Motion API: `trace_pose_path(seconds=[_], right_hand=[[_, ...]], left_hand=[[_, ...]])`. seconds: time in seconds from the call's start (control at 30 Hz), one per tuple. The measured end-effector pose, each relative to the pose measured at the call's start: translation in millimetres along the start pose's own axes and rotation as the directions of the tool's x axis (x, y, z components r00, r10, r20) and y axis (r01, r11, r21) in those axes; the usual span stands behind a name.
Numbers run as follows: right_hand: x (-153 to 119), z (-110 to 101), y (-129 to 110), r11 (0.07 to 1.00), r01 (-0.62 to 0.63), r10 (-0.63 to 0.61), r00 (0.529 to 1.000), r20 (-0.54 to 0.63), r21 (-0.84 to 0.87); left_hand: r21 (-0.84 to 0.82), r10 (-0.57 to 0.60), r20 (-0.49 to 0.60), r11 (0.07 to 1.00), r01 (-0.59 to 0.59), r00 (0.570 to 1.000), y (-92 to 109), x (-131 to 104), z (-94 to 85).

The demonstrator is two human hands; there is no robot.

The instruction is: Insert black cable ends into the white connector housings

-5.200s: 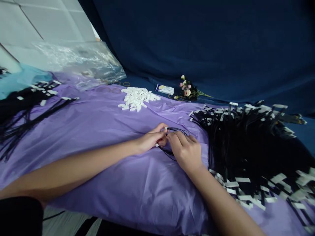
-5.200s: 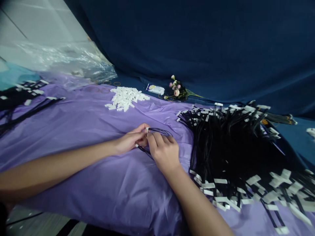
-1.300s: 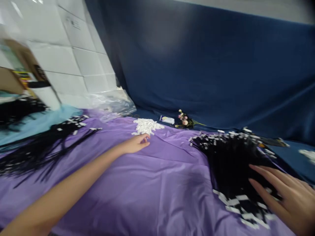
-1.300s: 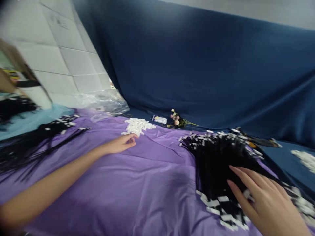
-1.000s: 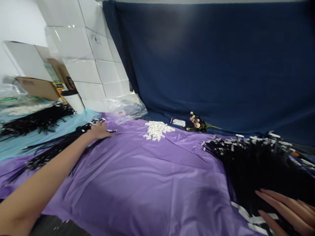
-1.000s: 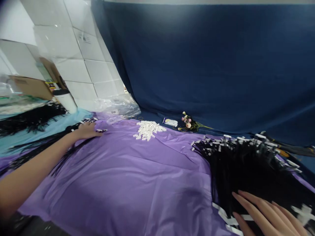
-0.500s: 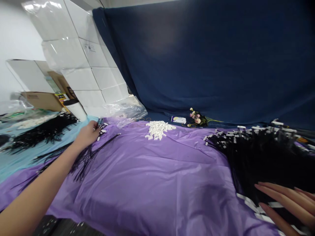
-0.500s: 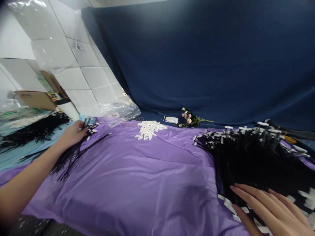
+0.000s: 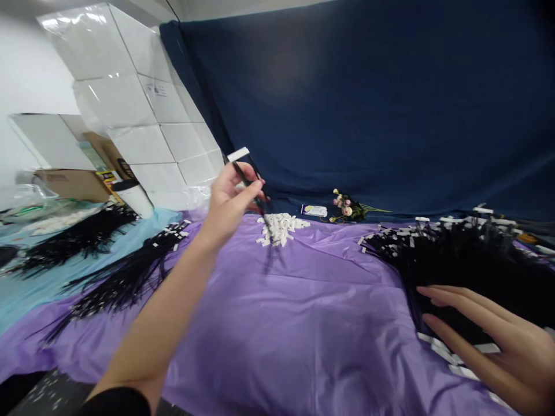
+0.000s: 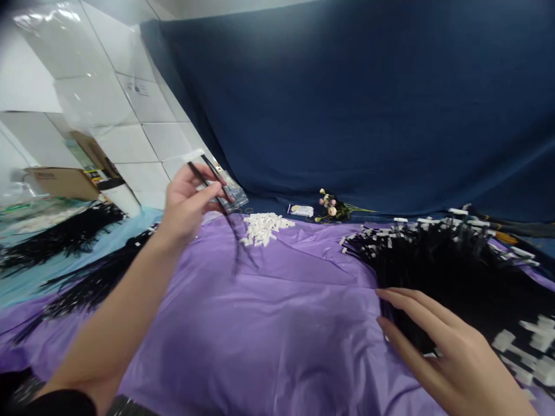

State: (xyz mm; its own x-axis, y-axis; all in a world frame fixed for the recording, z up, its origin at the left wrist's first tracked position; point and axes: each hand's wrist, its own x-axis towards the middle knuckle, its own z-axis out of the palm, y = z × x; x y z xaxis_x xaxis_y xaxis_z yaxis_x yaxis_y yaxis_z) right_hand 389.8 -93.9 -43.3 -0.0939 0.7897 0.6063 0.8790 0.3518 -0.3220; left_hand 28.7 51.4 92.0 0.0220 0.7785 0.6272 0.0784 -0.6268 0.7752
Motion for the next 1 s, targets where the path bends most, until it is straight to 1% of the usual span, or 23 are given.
trace_pose_path(seconds=[0.03,0.07,0.1,0.13,0.17,0.2,0.23,0.27,0.3,0.37,0.43,0.57,0.67,0.73,0.8,0.9,0.93,1.0], right_hand=[[7,0,-2,1.000,-0.003,0.002,0.999,0.035,0.015],[14,1,-4,0.999,-0.019,0.017,0.999,0.050,0.034],[22,4,-5,0.997,-0.055,0.052,0.997,0.064,0.055],[31,8,-6,0.993,-0.088,0.081,0.993,0.090,0.082],[41,14,-6,0.987,-0.115,0.102,0.988,0.113,0.115],[52,21,-6,0.981,-0.133,0.114,0.984,0.137,0.139],[63,31,-6,0.975,-0.141,0.115,0.981,0.157,0.169],[75,43,-5,0.970,-0.154,0.119,0.976,0.184,0.187],[87,56,-5,0.969,-0.159,0.114,0.967,0.229,0.189],[111,88,-4,0.978,-0.145,0.096,0.951,0.292,0.152],[136,123,-5,0.984,-0.124,0.078,0.944,0.320,0.126],[181,191,-10,0.996,-0.051,0.013,0.904,0.427,0.078],[208,230,-15,1.000,0.009,-0.022,0.873,0.487,0.030],[220,248,-18,0.999,0.048,-0.044,0.859,0.510,0.004],[229,262,-23,0.995,0.101,-0.086,0.839,0.537,0.001],[234,274,-31,0.983,0.181,-0.153,0.800,0.581,0.010],[234,276,-34,0.980,0.197,-0.161,0.793,0.588,0.003],[233,279,-39,0.978,0.206,-0.147,0.795,0.588,-0.034]], left_hand=[[-0.127,-0.095,-0.007,0.987,0.094,0.995,-9,-1,13.5],[-0.240,-0.195,-0.002,0.952,0.189,0.981,-21,-4,26.4],[-0.323,-0.313,0.039,0.895,0.309,0.949,-37,-8,38.5],[-0.367,-0.446,0.102,0.814,0.450,0.889,-54,-14,49.7],[-0.366,-0.581,0.167,0.713,0.598,0.796,-74,-22,59.9],[-0.337,-0.644,0.217,0.655,0.676,0.733,-94,-30,68.7],[-0.309,-0.685,0.237,0.619,0.722,0.689,-114,-40,75.9],[-0.285,-0.717,0.233,0.595,0.751,0.657,-132,-49,81.3],[-0.266,-0.736,0.224,0.584,0.767,0.639,-148,-57,84.9],[-0.247,-0.746,0.219,0.581,0.776,0.628,-170,-70,87.4],[-0.228,-0.742,0.255,0.577,0.785,0.620,-180,-76,85.6],[-0.189,-0.725,0.363,0.558,0.808,0.586,-181,-76,79.5],[-0.179,-0.710,0.418,0.547,0.818,0.566,-182,-75,76.2],[-0.182,-0.704,0.440,0.538,0.823,0.558,-184,-75,74.9],[-0.189,-0.704,0.448,0.527,0.828,0.551,-187,-75,74.4],[-0.206,-0.710,0.428,0.525,0.826,0.558,-191,-77,75.6],[-0.212,-0.712,0.416,0.529,0.822,0.565,-192,-77,76.4],[-0.223,-0.715,0.389,0.539,0.812,0.581,-193,-79,78.1]])
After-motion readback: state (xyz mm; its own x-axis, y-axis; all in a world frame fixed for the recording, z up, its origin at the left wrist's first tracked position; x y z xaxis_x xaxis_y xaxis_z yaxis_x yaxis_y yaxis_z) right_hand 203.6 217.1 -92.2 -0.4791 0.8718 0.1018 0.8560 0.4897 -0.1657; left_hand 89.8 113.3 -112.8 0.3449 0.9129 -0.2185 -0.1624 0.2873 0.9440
